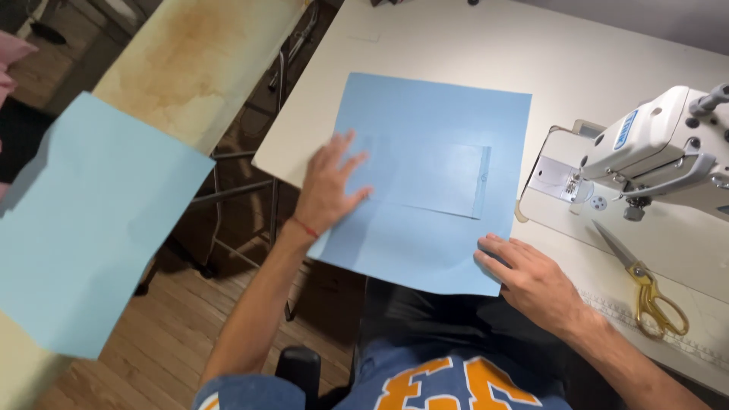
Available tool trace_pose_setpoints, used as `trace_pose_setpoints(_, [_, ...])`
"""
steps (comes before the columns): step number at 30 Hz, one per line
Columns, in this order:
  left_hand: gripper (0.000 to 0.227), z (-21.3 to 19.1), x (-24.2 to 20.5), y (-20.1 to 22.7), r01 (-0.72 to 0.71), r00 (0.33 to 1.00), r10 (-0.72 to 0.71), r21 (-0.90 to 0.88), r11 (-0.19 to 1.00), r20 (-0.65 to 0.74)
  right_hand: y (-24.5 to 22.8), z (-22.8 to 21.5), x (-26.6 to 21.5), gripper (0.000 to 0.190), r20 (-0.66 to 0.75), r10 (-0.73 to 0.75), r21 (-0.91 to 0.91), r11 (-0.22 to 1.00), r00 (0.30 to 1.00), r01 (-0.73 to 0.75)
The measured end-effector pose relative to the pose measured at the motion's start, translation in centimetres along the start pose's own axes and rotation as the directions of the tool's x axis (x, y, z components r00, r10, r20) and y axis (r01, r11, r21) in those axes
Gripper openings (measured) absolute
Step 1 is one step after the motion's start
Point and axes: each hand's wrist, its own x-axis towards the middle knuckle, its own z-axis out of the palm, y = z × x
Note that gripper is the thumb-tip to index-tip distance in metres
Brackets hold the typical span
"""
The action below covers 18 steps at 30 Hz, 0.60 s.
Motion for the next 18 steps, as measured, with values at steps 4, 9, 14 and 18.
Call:
trace_pose_setpoints(4, [0.067,-0.3,-1.9,2.4,-0.048,0.981,0.067,-0.109,0.993,0.181,1.4,-0.7,0.0,0.063,0.021,0.052,0.188,0.981,0.998,-0.055])
trace_pose_setpoints(9, [0.064,-1.5,-1.8,4.5,-0.185,0.951,0.216,-0.15,0.971,0.223,3.4,-3.9,1.5,0.062,0.045,0.095,0.404,0.909,0.994,-0.105])
trace_pose_setpoints(14, [0.073,-1.6,0.7,4.3,-0.252,0.916,0.291,-0.171,0.953,0.274,7.3,-4.0,1.9,0.055,0.243,0.19,0.351,0.897,0.951,-0.269])
trace_pose_setpoints(18, [0.09,0.1,0.8,2.7,-0.2,0.89,0.24,-0.139,0.97,0.388,11.4,-2.5,0.5,0.042,0.133,0.105,0.278,0.95,0.986,-0.139])
